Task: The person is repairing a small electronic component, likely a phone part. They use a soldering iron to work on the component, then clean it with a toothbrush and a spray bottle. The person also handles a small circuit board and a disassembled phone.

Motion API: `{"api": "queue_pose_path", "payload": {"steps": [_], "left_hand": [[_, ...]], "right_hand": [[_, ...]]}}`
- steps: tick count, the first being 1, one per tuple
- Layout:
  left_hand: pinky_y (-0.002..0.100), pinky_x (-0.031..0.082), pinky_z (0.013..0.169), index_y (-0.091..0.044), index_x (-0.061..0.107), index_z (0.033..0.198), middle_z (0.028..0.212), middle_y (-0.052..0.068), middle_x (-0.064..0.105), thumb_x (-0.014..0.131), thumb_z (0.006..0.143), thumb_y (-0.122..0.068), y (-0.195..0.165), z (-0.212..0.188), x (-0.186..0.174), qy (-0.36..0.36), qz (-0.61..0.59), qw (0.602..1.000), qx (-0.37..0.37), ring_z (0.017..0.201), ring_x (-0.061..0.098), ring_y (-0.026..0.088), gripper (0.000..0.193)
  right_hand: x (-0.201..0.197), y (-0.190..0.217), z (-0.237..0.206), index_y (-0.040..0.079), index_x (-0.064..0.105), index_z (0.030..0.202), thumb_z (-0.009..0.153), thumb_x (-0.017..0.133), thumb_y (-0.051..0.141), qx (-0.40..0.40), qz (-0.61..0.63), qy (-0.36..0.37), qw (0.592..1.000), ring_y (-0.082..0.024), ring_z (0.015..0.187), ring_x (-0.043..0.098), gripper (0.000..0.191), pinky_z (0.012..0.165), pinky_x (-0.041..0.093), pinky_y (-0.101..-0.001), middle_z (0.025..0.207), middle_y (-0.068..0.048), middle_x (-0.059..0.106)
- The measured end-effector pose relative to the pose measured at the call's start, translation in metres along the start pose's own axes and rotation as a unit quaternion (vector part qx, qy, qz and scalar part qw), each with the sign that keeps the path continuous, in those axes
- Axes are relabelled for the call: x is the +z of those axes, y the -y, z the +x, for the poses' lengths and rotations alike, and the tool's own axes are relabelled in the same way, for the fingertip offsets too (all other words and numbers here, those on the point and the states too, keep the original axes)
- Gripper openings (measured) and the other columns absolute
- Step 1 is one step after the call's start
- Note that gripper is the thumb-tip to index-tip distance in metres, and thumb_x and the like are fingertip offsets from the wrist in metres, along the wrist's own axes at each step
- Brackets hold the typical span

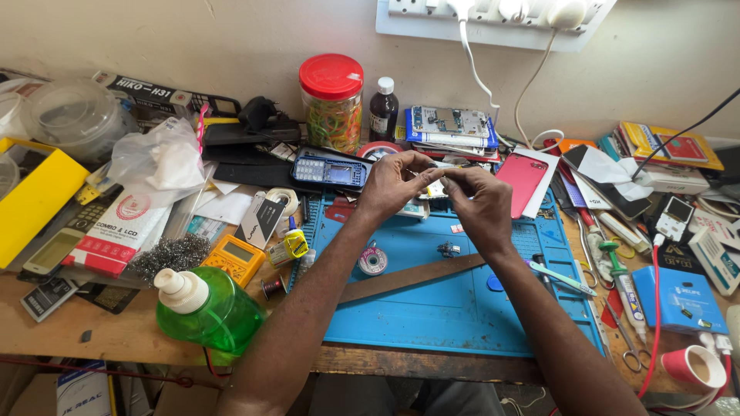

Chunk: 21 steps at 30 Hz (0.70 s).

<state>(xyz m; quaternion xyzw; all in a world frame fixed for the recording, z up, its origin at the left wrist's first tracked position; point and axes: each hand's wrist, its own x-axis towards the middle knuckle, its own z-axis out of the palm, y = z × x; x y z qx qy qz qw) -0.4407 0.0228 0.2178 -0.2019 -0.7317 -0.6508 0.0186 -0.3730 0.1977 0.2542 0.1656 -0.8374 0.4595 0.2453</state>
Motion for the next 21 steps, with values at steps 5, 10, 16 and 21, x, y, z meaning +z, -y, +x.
{"api": "queue_pose_path", "payload": {"steps": [5, 10, 16, 21], "left_hand": [[0.027, 0.062, 0.080, 0.001, 0.072, 0.118, 0.104, 0.010, 0.077, 0.072, 0.095, -0.013, 0.008, 0.002, 0.000, 0.037, -0.182, 0.982, -0.021, 0.092, 0.073, 0.014, 0.027], [0.030, 0.058, 0.097, 0.000, 0.064, 0.129, 0.122, 0.012, 0.074, 0.067, 0.096, -0.001, 0.004, 0.003, -0.006, 0.074, -0.198, 0.977, 0.029, 0.113, 0.070, 0.017, 0.033], [0.031, 0.056, 0.103, -0.003, 0.062, 0.130, 0.130, 0.009, 0.070, 0.067, 0.092, 0.003, -0.007, -0.002, 0.000, 0.092, -0.192, 0.975, 0.060, 0.121, 0.067, 0.016, 0.039], [0.030, 0.061, 0.093, -0.003, 0.071, 0.125, 0.116, 0.014, 0.075, 0.073, 0.098, -0.005, -0.002, -0.002, 0.008, 0.086, -0.178, 0.980, 0.038, 0.104, 0.072, 0.015, 0.026]], "right_hand": [[0.003, 0.007, -0.005, 0.004, 0.078, 0.111, 0.095, 0.075, 0.005, -0.090, -0.087, -0.004, 0.992, -0.017, 0.083, 0.074, 0.016, 0.070, 0.060, -0.0284, 0.100, -0.012, 0.076], [0.004, 0.003, -0.005, 0.002, 0.076, 0.115, 0.091, 0.076, 0.006, -0.051, -0.054, -0.032, 0.997, -0.017, 0.080, 0.073, 0.023, 0.070, 0.059, -0.0290, 0.104, -0.012, 0.076], [-0.005, -0.009, -0.005, 0.005, 0.079, 0.114, 0.094, 0.076, 0.006, 0.003, 0.000, -0.041, 0.999, -0.013, 0.085, 0.073, 0.020, 0.074, 0.059, -0.0270, 0.100, -0.008, 0.079], [-0.008, -0.029, -0.008, 0.000, 0.075, 0.117, 0.095, 0.072, 0.008, 0.119, 0.163, 0.019, 0.979, -0.010, 0.086, 0.074, 0.024, 0.077, 0.061, -0.0253, 0.097, -0.009, 0.079]]}}
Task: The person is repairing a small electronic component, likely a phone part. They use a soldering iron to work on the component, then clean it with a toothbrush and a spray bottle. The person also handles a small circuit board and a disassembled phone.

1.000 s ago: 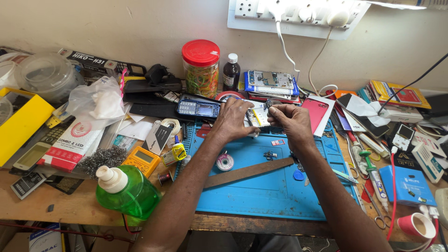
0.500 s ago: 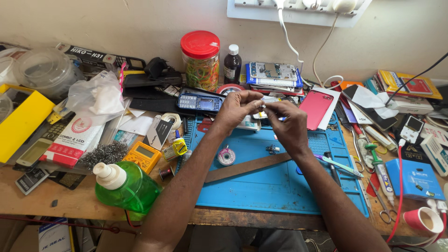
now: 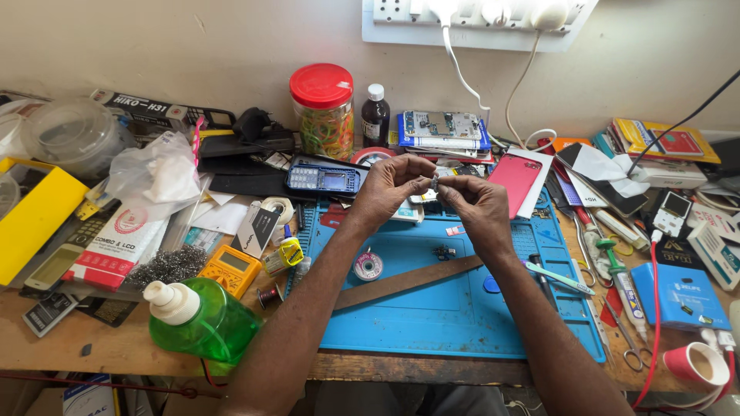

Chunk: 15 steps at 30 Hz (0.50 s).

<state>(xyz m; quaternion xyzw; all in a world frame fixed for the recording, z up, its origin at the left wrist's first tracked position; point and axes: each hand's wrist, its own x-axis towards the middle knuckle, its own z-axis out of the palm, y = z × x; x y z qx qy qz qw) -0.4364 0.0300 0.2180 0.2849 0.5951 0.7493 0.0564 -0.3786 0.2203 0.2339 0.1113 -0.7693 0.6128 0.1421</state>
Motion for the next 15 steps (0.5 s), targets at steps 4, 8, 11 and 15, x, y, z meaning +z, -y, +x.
{"api": "queue_pose_path", "payload": {"steps": [4, 8, 11, 15], "left_hand": [[0.028, 0.061, 0.085, -0.008, 0.074, 0.123, 0.111, 0.007, 0.071, 0.077, 0.093, -0.007, 0.007, 0.000, 0.005, 0.009, 0.053, 0.998, 0.028, 0.097, 0.071, 0.012, 0.030], [0.028, 0.059, 0.089, -0.009, 0.078, 0.117, 0.113, 0.005, 0.069, 0.077, 0.097, -0.004, 0.008, -0.004, 0.009, 0.026, 0.140, 0.980, 0.137, 0.102, 0.068, 0.014, 0.021], [0.027, 0.062, 0.081, -0.011, 0.079, 0.117, 0.110, 0.005, 0.065, 0.071, 0.090, 0.003, 0.004, -0.002, 0.011, 0.054, 0.152, 0.984, 0.073, 0.097, 0.068, 0.012, 0.031], [0.025, 0.061, 0.079, -0.007, 0.073, 0.108, 0.104, 0.003, 0.065, 0.072, 0.092, 0.000, 0.001, -0.002, 0.010, 0.055, 0.130, 0.990, 0.001, 0.090, 0.070, 0.011, 0.017]], "right_hand": [[0.000, -0.019, 0.001, -0.003, 0.076, 0.113, 0.097, 0.071, 0.007, 0.050, 0.101, 0.036, 0.993, -0.012, 0.082, 0.072, 0.019, 0.075, 0.060, -0.0241, 0.094, -0.010, 0.077], [-0.006, -0.029, 0.003, -0.005, 0.067, 0.113, 0.094, 0.071, 0.003, 0.109, 0.232, 0.084, 0.963, -0.016, 0.085, 0.075, 0.021, 0.075, 0.061, -0.0253, 0.098, -0.012, 0.076], [-0.013, -0.029, 0.007, -0.005, 0.062, 0.115, 0.092, 0.070, 0.002, 0.161, 0.260, 0.076, 0.949, -0.018, 0.082, 0.076, 0.026, 0.072, 0.062, -0.0269, 0.095, -0.015, 0.076], [-0.015, -0.024, 0.008, -0.006, 0.061, 0.117, 0.092, 0.069, 0.001, 0.188, 0.264, 0.070, 0.944, -0.018, 0.079, 0.075, 0.027, 0.068, 0.062, -0.0265, 0.093, -0.017, 0.075]]}}
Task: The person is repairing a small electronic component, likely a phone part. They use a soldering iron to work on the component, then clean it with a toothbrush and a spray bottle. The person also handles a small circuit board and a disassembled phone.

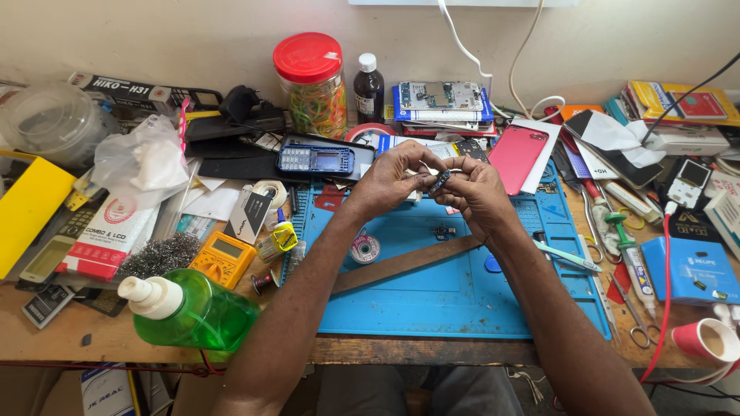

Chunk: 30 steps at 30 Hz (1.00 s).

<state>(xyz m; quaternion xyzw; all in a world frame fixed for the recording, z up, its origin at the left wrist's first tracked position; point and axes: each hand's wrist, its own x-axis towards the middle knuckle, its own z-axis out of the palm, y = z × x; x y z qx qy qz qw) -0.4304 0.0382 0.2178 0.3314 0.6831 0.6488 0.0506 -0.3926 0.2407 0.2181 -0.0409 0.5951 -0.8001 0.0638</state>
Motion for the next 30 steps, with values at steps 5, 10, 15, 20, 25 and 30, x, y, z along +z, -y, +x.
{"api": "queue_pose_path", "payload": {"steps": [5, 10, 15, 20, 25, 30], "left_hand": [[0.025, 0.060, 0.073, -0.003, 0.067, 0.103, 0.093, 0.003, 0.073, 0.072, 0.092, -0.003, 0.005, 0.002, -0.006, -0.069, -0.178, 0.979, -0.073, 0.083, 0.070, 0.010, 0.013], [0.025, 0.059, 0.066, 0.003, 0.067, 0.101, 0.085, 0.007, 0.073, 0.075, 0.090, 0.001, 0.012, 0.005, -0.003, -0.139, -0.205, 0.967, -0.065, 0.074, 0.070, 0.012, 0.013], [0.024, 0.059, 0.064, 0.003, 0.067, 0.103, 0.082, 0.008, 0.073, 0.074, 0.088, 0.001, 0.011, 0.005, 0.003, -0.154, -0.172, 0.970, -0.078, 0.071, 0.071, 0.012, 0.016], [0.024, 0.063, 0.067, 0.003, 0.067, 0.106, 0.084, 0.007, 0.073, 0.073, 0.088, 0.000, 0.006, 0.004, 0.006, -0.167, -0.143, 0.972, -0.087, 0.073, 0.073, 0.011, 0.018], [0.024, 0.062, 0.067, 0.003, 0.066, 0.109, 0.085, 0.008, 0.072, 0.072, 0.089, 0.000, 0.004, 0.004, 0.007, -0.158, -0.146, 0.973, -0.081, 0.074, 0.072, 0.011, 0.021], [0.024, 0.063, 0.069, 0.003, 0.066, 0.113, 0.086, 0.007, 0.073, 0.073, 0.090, -0.001, 0.005, 0.003, 0.008, -0.141, -0.151, 0.975, -0.076, 0.076, 0.073, 0.011, 0.025]], "right_hand": [[0.011, 0.007, -0.007, -0.007, 0.065, 0.118, 0.095, 0.067, 0.002, -0.090, -0.094, -0.052, 0.990, -0.016, 0.082, 0.076, 0.024, 0.073, 0.063, -0.0256, 0.096, -0.015, 0.075], [0.026, 0.011, -0.018, 0.000, 0.077, 0.109, 0.092, 0.074, 0.007, -0.259, -0.412, -0.105, 0.867, -0.018, 0.076, 0.076, 0.019, 0.068, 0.063, -0.0285, 0.092, -0.013, 0.079], [0.033, 0.010, -0.022, 0.001, 0.078, 0.106, 0.093, 0.075, 0.008, -0.312, -0.472, -0.111, 0.817, -0.018, 0.077, 0.077, 0.015, 0.064, 0.062, -0.0297, 0.093, -0.015, 0.078], [0.031, 0.011, -0.021, 0.001, 0.078, 0.105, 0.094, 0.076, 0.008, -0.323, -0.512, -0.091, 0.791, -0.020, 0.077, 0.077, 0.014, 0.064, 0.063, -0.0306, 0.093, -0.016, 0.078], [0.029, 0.011, -0.021, 0.001, 0.078, 0.104, 0.095, 0.074, 0.009, -0.301, -0.498, -0.091, 0.809, -0.018, 0.074, 0.076, 0.012, 0.061, 0.062, -0.0298, 0.090, -0.014, 0.078], [0.026, 0.009, -0.017, 0.000, 0.078, 0.102, 0.094, 0.072, 0.009, -0.240, -0.458, -0.109, 0.849, -0.013, 0.067, 0.074, 0.013, 0.060, 0.061, -0.0272, 0.083, -0.012, 0.078]]}}
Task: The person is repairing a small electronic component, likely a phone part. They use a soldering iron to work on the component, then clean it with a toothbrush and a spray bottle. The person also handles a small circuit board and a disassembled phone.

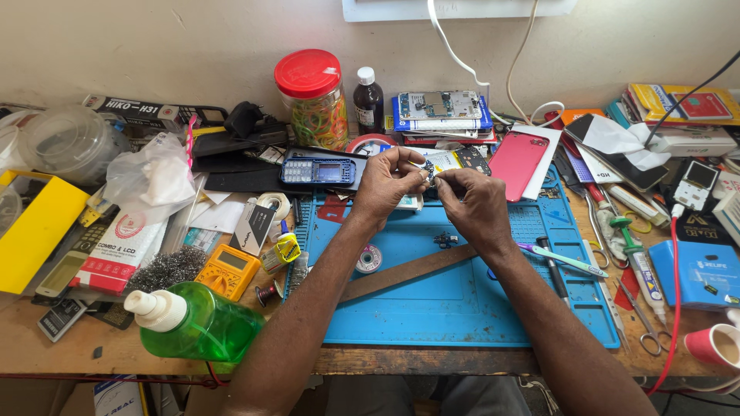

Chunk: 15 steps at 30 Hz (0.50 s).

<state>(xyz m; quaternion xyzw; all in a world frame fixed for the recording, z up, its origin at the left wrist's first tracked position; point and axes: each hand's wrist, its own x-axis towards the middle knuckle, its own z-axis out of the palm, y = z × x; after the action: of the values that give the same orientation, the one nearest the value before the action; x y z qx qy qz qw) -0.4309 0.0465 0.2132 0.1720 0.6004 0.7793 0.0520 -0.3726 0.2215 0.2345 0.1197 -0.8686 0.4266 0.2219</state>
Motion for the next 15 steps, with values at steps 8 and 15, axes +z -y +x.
{"api": "queue_pose_path", "payload": {"steps": [8, 15], "left_hand": [[0.025, 0.063, 0.072, 0.004, 0.069, 0.112, 0.088, 0.008, 0.073, 0.076, 0.089, -0.002, 0.001, 0.004, -0.008, 0.009, -0.031, 0.999, -0.010, 0.077, 0.072, 0.010, 0.025], [0.026, 0.064, 0.070, 0.004, 0.071, 0.107, 0.086, 0.009, 0.075, 0.077, 0.088, -0.003, 0.003, 0.004, -0.009, 0.001, -0.035, 0.999, -0.021, 0.076, 0.074, 0.012, 0.022]], "right_hand": [[-0.013, -0.004, 0.011, 0.000, 0.077, 0.099, 0.094, 0.071, 0.015, 0.190, 0.118, 0.103, 0.969, -0.012, 0.073, 0.071, 0.017, 0.069, 0.058, -0.0267, 0.082, -0.009, 0.076], [-0.018, 0.003, 0.011, 0.008, 0.083, 0.100, 0.084, 0.078, 0.019, 0.090, -0.144, 0.296, 0.940, -0.019, 0.076, 0.076, 0.020, 0.075, 0.058, -0.0346, 0.089, -0.012, 0.081]]}}
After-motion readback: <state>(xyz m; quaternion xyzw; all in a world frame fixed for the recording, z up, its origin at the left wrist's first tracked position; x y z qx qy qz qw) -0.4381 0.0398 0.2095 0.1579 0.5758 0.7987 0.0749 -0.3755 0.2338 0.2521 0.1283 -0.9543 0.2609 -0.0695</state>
